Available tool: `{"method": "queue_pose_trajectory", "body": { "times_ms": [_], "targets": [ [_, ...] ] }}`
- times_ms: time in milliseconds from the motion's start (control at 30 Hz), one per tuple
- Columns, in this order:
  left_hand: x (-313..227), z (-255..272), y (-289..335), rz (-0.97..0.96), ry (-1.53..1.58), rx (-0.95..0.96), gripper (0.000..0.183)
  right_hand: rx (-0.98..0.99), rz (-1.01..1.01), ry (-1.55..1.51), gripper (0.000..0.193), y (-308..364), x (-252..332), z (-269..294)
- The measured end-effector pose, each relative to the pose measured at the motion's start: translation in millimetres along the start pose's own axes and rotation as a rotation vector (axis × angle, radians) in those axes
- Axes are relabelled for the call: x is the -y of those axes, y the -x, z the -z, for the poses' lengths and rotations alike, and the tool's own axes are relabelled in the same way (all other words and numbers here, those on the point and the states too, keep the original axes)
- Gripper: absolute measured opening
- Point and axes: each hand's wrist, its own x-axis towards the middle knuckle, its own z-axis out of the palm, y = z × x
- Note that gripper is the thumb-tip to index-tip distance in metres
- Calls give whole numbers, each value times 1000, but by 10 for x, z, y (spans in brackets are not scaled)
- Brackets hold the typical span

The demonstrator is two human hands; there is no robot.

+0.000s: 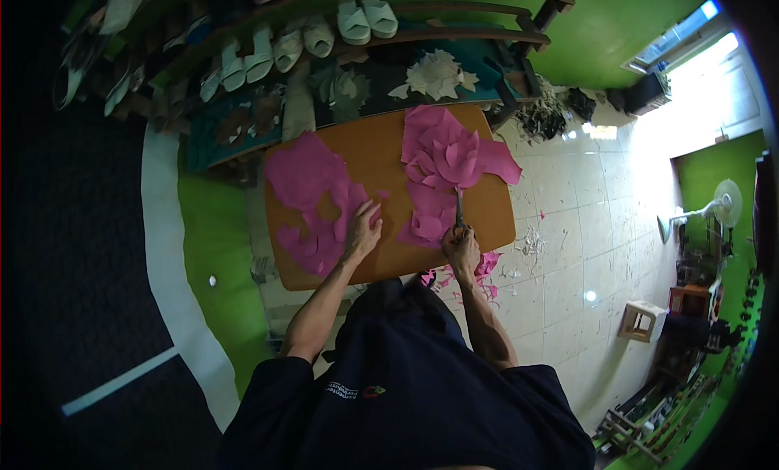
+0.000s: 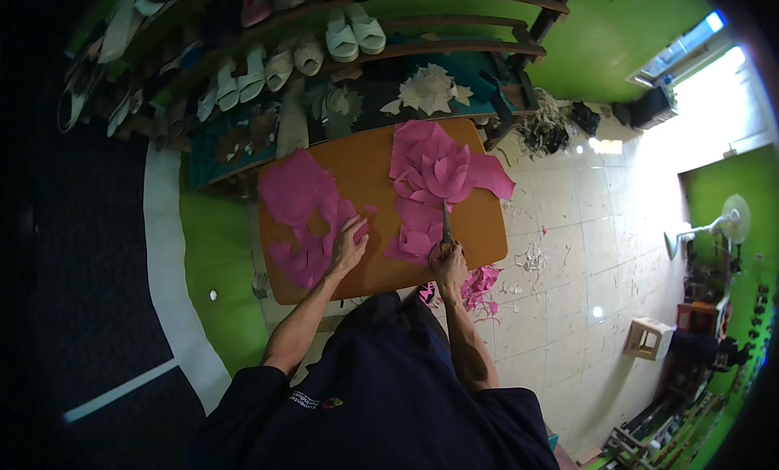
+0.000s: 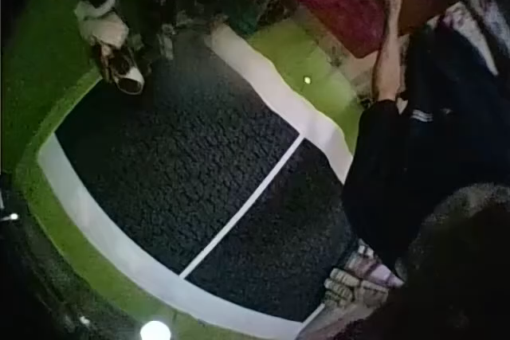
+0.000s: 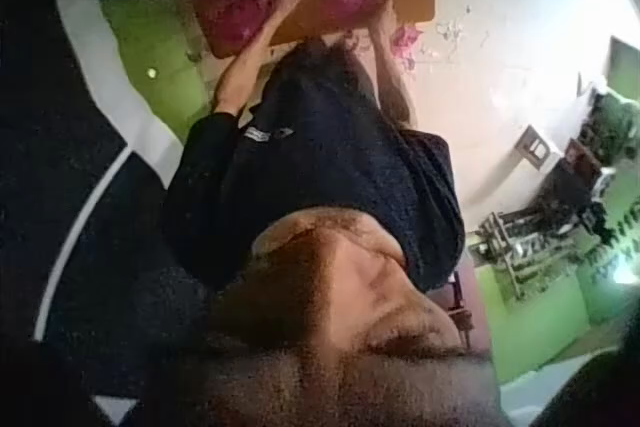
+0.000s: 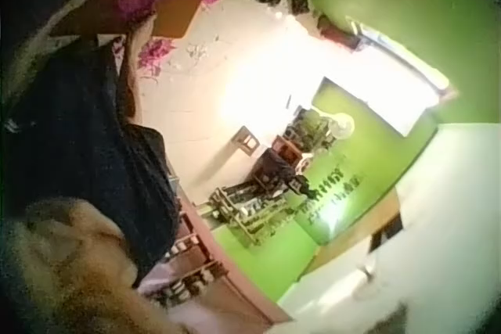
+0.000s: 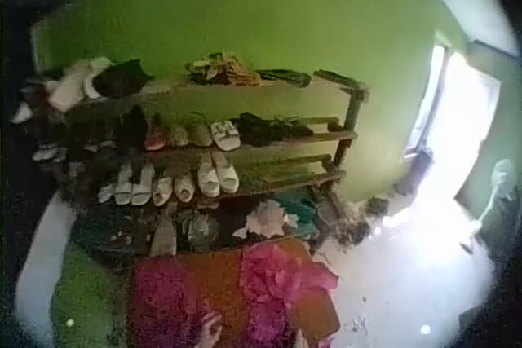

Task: The recorder uses scissors to cut various shapes out of a pink material, likely leather or synthetic fabric, on a work table.

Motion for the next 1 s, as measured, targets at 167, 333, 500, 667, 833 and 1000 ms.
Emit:
{"method": "queue_pose_trajectory", "body": {
  "times_ms": [167,333,500,667,833,1000],
  "targets": [
    [-227,-356,-273,-190,-104,234,75,48,-61,-12,55,-39,-29,-95],
    [-573,-557,-369,-156,-254,290,103,46,-56,-43,38,-10,-167,-189],
    [-291,-806,-129,-291,-301,289,81,-12,-20,-226,24,144,-227,-177],
    [-243,-907,342,-403,-199,364,62,17,-70,-340,20,338,-236,130],
    [-328,-856,585,-452,-12,764,34,-52,-139,-383,19,503,-532,553],
    [-245,-818,186,-375,-26,26,54,-238,55,-31,18,735,-820,969]
  ]
}}
